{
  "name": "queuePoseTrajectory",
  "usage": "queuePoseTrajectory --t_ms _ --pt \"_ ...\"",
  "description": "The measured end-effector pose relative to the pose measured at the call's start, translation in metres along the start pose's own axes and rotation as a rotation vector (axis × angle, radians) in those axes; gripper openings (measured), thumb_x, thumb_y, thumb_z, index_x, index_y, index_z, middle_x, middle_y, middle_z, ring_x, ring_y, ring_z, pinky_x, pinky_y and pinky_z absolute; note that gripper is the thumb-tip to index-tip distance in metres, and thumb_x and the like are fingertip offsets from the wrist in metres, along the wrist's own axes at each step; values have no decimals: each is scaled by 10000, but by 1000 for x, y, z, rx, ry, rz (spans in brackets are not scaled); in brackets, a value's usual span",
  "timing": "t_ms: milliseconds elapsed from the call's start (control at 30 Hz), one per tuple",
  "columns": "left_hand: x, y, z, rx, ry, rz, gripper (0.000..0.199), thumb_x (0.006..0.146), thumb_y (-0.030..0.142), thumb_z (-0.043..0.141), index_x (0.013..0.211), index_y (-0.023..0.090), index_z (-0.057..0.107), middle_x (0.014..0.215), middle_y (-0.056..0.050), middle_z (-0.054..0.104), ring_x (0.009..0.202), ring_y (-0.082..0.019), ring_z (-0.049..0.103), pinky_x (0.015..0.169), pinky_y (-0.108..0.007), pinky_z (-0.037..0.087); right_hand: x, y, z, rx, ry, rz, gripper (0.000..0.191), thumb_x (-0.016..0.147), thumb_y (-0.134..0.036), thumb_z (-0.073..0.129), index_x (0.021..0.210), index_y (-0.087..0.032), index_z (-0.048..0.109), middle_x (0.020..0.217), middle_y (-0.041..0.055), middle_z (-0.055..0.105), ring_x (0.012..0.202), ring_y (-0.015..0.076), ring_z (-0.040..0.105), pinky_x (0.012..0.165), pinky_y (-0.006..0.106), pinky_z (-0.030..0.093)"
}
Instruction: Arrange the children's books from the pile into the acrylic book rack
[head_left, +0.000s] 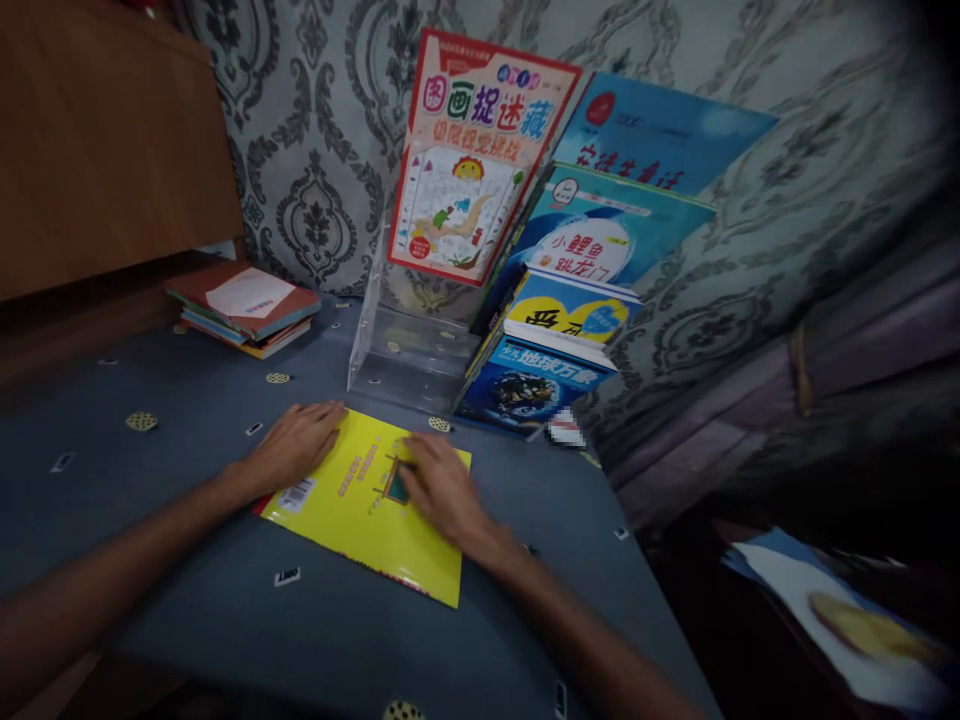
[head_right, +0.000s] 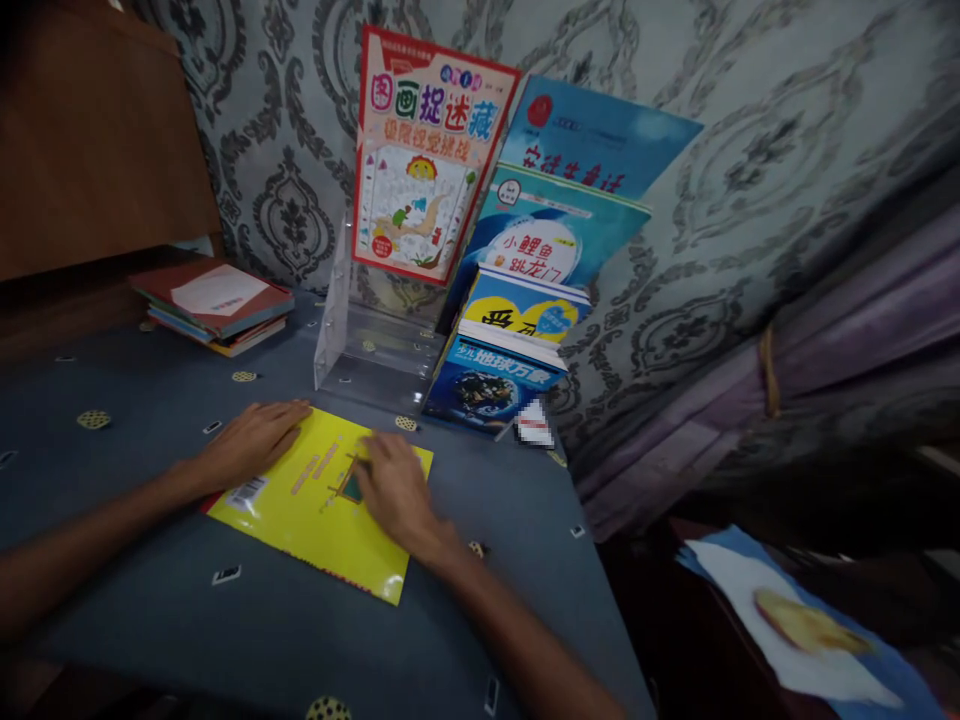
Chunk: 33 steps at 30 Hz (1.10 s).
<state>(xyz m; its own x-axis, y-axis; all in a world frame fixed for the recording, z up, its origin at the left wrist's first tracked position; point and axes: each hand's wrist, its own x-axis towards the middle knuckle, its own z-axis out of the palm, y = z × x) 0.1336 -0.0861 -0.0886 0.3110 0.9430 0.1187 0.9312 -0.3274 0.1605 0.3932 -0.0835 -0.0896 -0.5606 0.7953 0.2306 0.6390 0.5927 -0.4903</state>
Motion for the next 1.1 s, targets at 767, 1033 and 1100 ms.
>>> queuePoseTrajectory --t_ms 767,1033,1100 --pt "6 -8 27 13 66 -34 549 962 254 283 1392 203 621 1457 -133 580 1308 -287 602 1056 -484 489 -53 46 -22 39 -90 219 656 982 -400 513 1579 -177 356 1643 118 294 1543 310 230 1273 546 160" --pt "3 -7 41 120 11 49 662 872 52 349 1447 303 559 1531 -65 506 1406 -252 501 1173 -504 375 -48 41 -21 -30 -87 212 631 955 -355 544 1541 -149 433 1615 163 332 1520 365 269 1243 607 201" --pt "2 -4 41 115 50 125 686 867 34 347 1454 327 548 1522 -45 519 1407 -243 501 1205 -507 330 -48 41 -21 -33 -72 202 625 950 -341 550 1539 -162 440 1611 159 343 1517 362 281 1243 604 206"
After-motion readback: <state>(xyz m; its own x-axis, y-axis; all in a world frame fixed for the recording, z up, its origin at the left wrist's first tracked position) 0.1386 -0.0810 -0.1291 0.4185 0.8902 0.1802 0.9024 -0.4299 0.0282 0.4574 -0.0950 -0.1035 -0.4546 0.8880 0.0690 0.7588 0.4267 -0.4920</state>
